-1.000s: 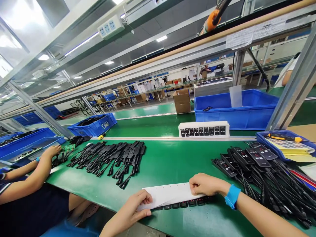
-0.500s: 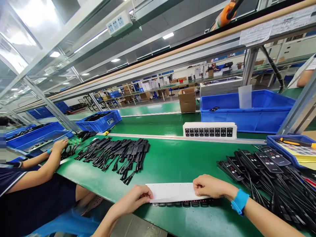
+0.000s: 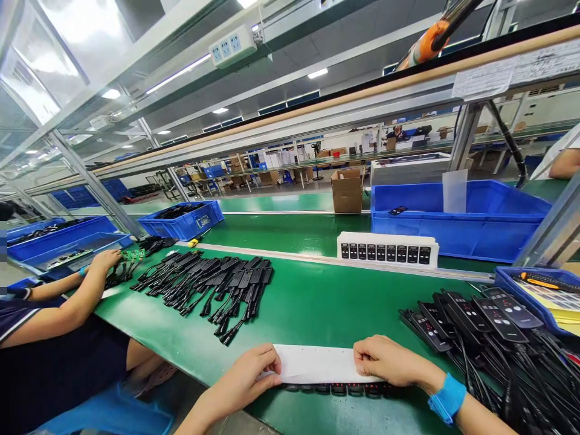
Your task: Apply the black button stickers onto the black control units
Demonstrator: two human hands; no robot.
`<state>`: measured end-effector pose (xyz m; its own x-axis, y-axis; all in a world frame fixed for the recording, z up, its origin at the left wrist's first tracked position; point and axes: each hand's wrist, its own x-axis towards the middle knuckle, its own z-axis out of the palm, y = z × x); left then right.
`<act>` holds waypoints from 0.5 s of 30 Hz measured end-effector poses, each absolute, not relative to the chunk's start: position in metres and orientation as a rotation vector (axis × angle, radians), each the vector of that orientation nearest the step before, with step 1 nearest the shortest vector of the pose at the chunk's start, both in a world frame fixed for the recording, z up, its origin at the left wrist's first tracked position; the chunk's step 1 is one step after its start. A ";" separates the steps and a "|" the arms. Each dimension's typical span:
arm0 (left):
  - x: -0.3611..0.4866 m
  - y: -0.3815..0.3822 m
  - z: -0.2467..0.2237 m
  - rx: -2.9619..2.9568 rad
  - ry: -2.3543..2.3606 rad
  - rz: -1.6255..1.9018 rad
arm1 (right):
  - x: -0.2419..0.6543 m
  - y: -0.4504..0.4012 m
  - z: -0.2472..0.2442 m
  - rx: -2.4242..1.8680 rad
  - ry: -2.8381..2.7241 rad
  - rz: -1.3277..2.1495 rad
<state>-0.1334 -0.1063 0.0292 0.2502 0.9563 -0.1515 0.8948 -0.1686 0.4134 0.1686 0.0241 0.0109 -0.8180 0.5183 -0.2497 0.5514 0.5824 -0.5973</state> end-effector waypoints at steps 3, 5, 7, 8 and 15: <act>-0.130 -0.092 0.028 2.136 1.725 0.091 | 0.171 0.021 0.012 0.962 2.769 -1.049; -0.130 -0.084 0.028 2.132 1.732 0.054 | 0.172 0.021 0.011 0.996 2.776 -1.043; -0.131 -0.077 0.029 2.123 1.734 0.018 | 0.172 0.022 0.010 1.027 2.776 -1.039; -0.132 -0.073 0.031 2.119 1.722 0.000 | 0.171 0.022 0.011 1.034 2.773 -1.039; -0.133 -0.065 0.043 2.131 1.566 -0.077 | 0.173 0.020 0.016 1.039 2.759 -1.015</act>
<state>-0.1329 -0.0646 0.0426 0.3398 0.8822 -0.3260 0.9100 -0.2210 0.3507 0.1734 0.0203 0.0162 -0.7779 0.5818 -0.2375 0.5970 0.5664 -0.5681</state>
